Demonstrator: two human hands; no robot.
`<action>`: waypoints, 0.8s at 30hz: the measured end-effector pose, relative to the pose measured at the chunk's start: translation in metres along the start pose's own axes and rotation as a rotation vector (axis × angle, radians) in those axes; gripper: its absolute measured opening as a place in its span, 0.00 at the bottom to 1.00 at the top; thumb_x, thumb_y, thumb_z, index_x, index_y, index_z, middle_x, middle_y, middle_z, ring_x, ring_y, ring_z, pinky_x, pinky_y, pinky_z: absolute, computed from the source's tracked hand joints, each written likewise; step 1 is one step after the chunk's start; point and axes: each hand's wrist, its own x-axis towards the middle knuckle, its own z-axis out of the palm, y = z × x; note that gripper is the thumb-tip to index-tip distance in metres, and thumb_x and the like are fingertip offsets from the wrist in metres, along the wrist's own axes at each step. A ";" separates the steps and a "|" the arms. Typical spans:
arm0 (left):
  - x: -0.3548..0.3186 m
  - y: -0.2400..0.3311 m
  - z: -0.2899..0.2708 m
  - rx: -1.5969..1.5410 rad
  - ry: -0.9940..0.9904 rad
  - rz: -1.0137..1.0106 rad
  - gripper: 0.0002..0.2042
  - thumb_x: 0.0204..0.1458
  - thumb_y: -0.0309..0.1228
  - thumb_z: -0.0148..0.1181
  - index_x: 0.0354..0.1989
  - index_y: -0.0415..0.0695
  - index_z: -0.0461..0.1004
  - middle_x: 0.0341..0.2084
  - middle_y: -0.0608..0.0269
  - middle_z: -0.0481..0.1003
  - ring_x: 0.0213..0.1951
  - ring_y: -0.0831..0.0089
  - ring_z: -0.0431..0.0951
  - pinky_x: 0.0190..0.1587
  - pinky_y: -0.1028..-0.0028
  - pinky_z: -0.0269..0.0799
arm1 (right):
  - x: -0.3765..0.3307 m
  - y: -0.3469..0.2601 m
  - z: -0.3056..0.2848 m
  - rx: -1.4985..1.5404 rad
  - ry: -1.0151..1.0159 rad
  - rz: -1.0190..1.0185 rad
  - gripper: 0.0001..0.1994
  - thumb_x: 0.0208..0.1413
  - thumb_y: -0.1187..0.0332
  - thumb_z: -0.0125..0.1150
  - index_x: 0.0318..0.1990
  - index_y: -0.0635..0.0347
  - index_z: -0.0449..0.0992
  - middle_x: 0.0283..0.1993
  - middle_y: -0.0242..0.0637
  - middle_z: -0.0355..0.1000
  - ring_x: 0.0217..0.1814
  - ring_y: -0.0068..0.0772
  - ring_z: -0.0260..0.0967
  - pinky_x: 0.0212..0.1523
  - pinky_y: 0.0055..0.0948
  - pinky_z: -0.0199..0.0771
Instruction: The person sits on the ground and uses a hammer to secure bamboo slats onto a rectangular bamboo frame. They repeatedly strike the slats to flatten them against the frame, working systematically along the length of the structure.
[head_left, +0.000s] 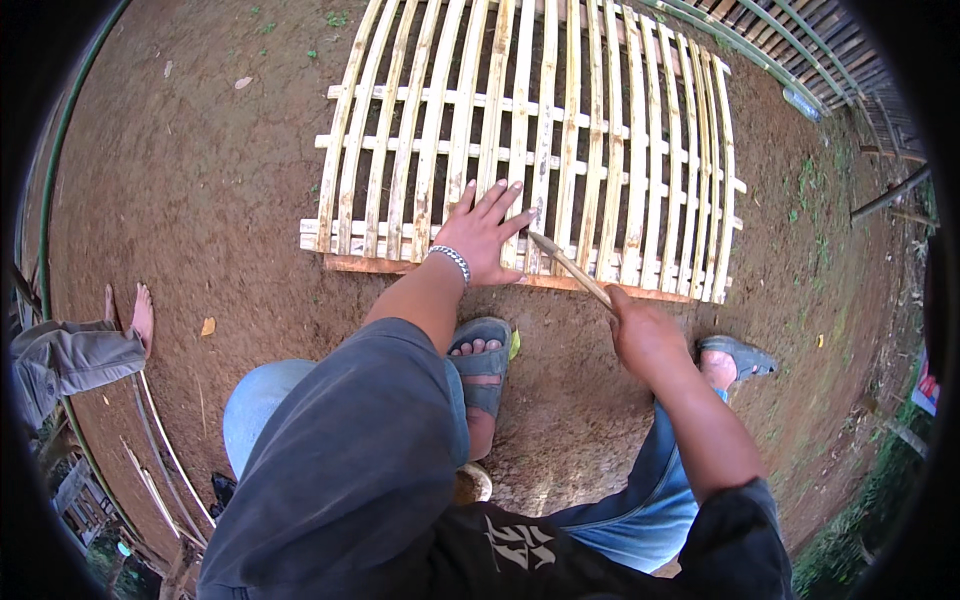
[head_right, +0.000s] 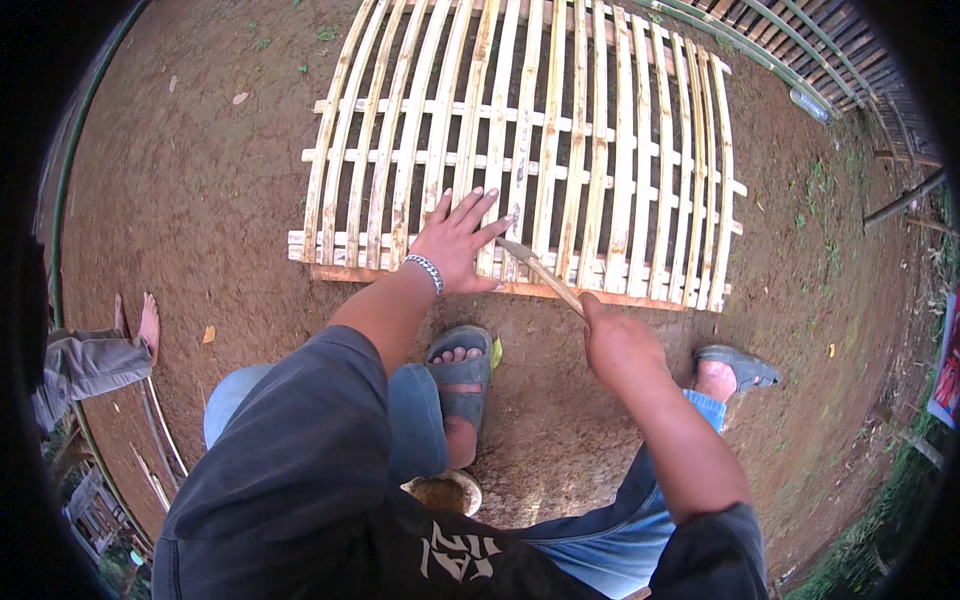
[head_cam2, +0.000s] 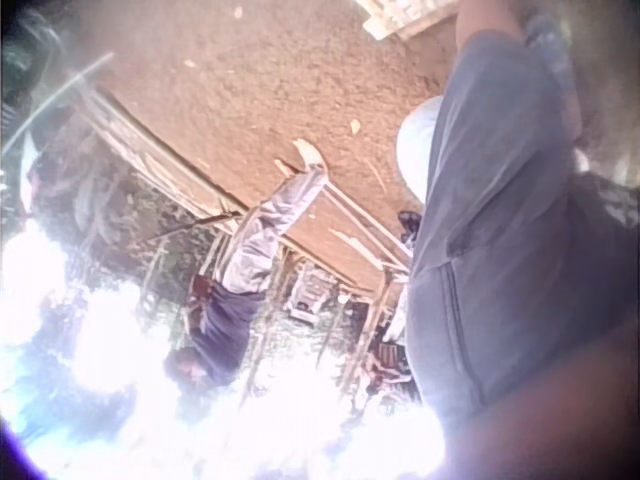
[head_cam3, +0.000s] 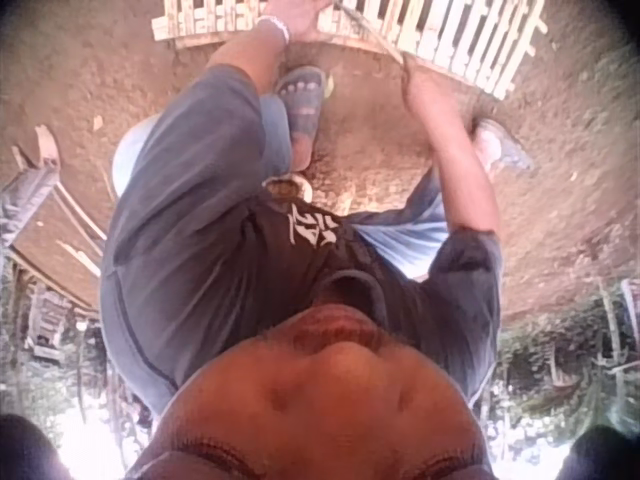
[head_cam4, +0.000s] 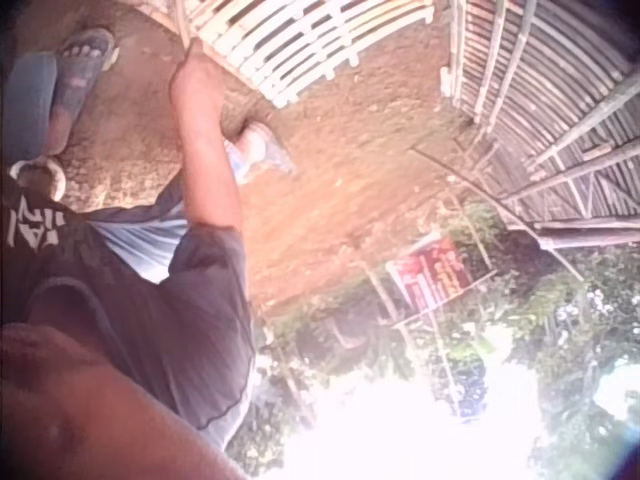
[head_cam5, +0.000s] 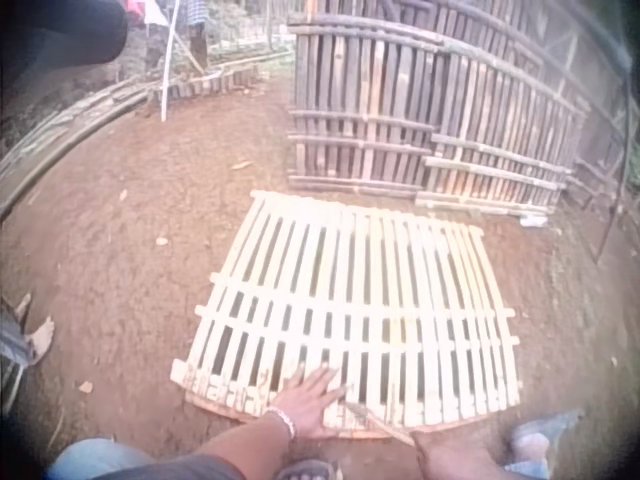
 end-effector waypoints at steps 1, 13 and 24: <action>-0.002 -0.001 -0.002 0.023 -0.034 -0.020 0.49 0.50 0.73 0.54 0.78 0.60 0.55 0.80 0.54 0.44 0.81 0.57 0.41 0.79 0.45 0.30 | -0.001 -0.010 -0.008 0.064 0.093 -0.019 0.24 0.67 0.67 0.57 0.69 0.50 0.65 0.44 0.49 0.80 0.39 0.56 0.80 0.42 0.53 0.81; -0.006 -0.007 0.000 0.008 0.008 -0.020 0.49 0.49 0.72 0.56 0.77 0.61 0.56 0.80 0.55 0.43 0.81 0.58 0.40 0.79 0.45 0.31 | -0.009 -0.037 -0.025 0.321 0.179 0.026 0.23 0.70 0.64 0.53 0.70 0.50 0.63 0.45 0.52 0.80 0.45 0.57 0.80 0.46 0.55 0.79; -0.008 -0.001 -0.008 -0.008 -0.060 -0.043 0.49 0.48 0.72 0.59 0.78 0.61 0.56 0.80 0.56 0.46 0.80 0.58 0.42 0.79 0.46 0.33 | -0.009 -0.051 -0.032 0.364 0.155 0.022 0.19 0.72 0.62 0.52 0.66 0.54 0.64 0.38 0.49 0.79 0.38 0.51 0.80 0.42 0.51 0.83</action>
